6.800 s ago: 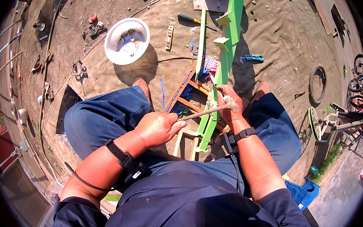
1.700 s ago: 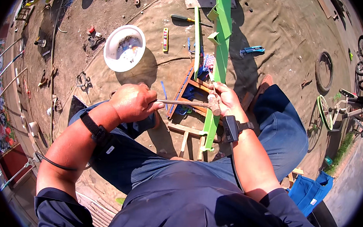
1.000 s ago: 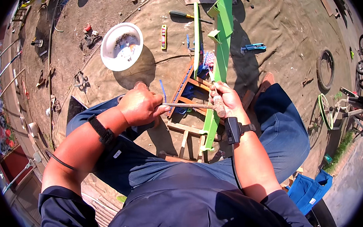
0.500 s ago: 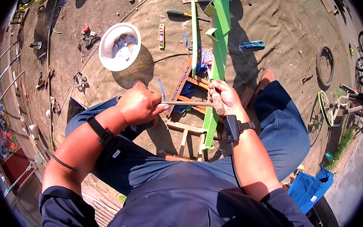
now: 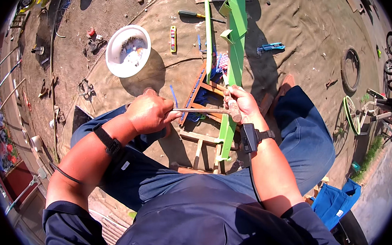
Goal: The person sits on the ground and works on a green bicycle frame, using a hammer to tap and adjust metal components and fasteners. The person handles the frame, a hammer, and small metal parts while seated in an outdoor workshop area.
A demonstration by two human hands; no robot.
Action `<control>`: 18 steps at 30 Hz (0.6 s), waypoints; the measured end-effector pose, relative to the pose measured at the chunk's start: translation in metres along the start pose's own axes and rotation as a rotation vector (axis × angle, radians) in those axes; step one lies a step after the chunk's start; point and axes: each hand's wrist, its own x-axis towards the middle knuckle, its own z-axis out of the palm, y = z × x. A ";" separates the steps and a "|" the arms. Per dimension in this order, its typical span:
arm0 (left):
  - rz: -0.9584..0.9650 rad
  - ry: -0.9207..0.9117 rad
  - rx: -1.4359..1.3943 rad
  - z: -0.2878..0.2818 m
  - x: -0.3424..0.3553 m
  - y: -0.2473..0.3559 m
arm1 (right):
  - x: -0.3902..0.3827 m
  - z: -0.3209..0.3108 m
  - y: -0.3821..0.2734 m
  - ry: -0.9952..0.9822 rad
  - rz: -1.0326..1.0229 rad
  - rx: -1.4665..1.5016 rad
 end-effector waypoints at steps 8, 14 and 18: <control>-0.017 -0.041 0.033 -0.005 0.004 0.006 | 0.003 0.000 -0.001 0.032 0.009 0.007; -0.013 -0.042 0.010 0.001 0.003 -0.001 | 0.003 -0.002 -0.002 0.016 0.020 0.001; 0.033 -0.009 -0.012 -0.004 0.000 0.009 | 0.000 0.000 -0.003 0.079 0.019 -0.020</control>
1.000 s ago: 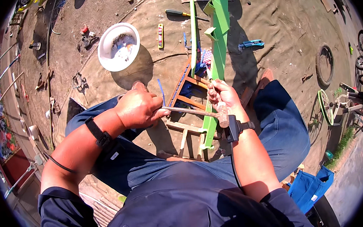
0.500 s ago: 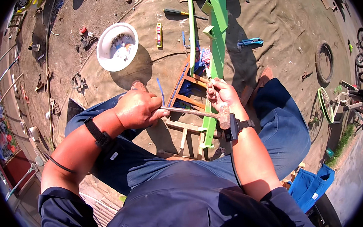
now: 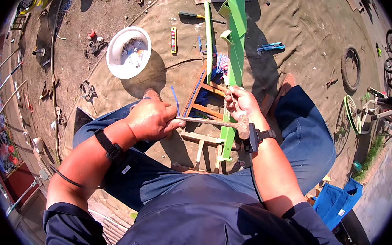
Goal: The person sits on the ground and works on a green bicycle frame, using a hammer to tap and adjust metal components and fasteners. The person handles the frame, a hammer, and small metal parts while seated in an outdoor workshop area.
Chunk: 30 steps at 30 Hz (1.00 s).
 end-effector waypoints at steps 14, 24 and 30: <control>-0.016 0.067 -0.058 0.001 -0.001 0.000 | -0.003 0.009 -0.002 0.047 -0.031 -0.217; -0.038 0.037 -0.094 0.002 0.001 0.003 | -0.002 0.015 -0.003 0.161 -0.030 -0.124; -0.059 0.055 -0.059 -0.002 -0.008 0.002 | -0.012 0.023 0.001 0.132 -0.076 -0.145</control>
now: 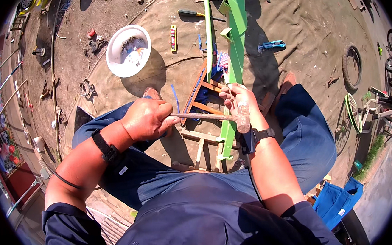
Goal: The person sits on the ground and works on a green bicycle frame, using a hammer to tap and adjust metal components and fasteners. The person handles the frame, a hammer, and small metal parts while seated in an outdoor workshop area.
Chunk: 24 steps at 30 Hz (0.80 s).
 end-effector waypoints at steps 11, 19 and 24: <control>-0.081 -0.028 0.059 0.016 0.007 -0.009 | 0.001 0.003 -0.007 0.016 -0.016 -0.077; -0.114 -0.030 0.026 0.015 0.011 -0.007 | 0.004 0.001 -0.006 -0.009 -0.006 -0.019; 0.005 -0.008 -0.068 0.010 0.008 0.000 | 0.013 -0.008 -0.003 -0.012 0.009 0.016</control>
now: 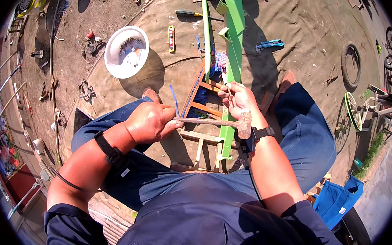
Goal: The person sits on the ground and works on a green bicycle frame, using a hammer to tap and adjust metal components and fasteners. The person handles the frame, a hammer, and small metal parts while seated in an outdoor workshop area.
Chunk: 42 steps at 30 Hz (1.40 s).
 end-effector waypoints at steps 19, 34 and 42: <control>-0.024 0.008 0.099 -0.002 0.001 -0.003 | -0.007 0.006 -0.003 -0.035 0.020 0.050; 0.041 -0.022 0.090 -0.005 0.002 -0.004 | 0.005 0.003 0.001 0.003 0.004 0.006; 0.063 -0.023 0.083 0.000 0.002 -0.005 | 0.006 -0.003 0.004 -0.018 0.012 0.046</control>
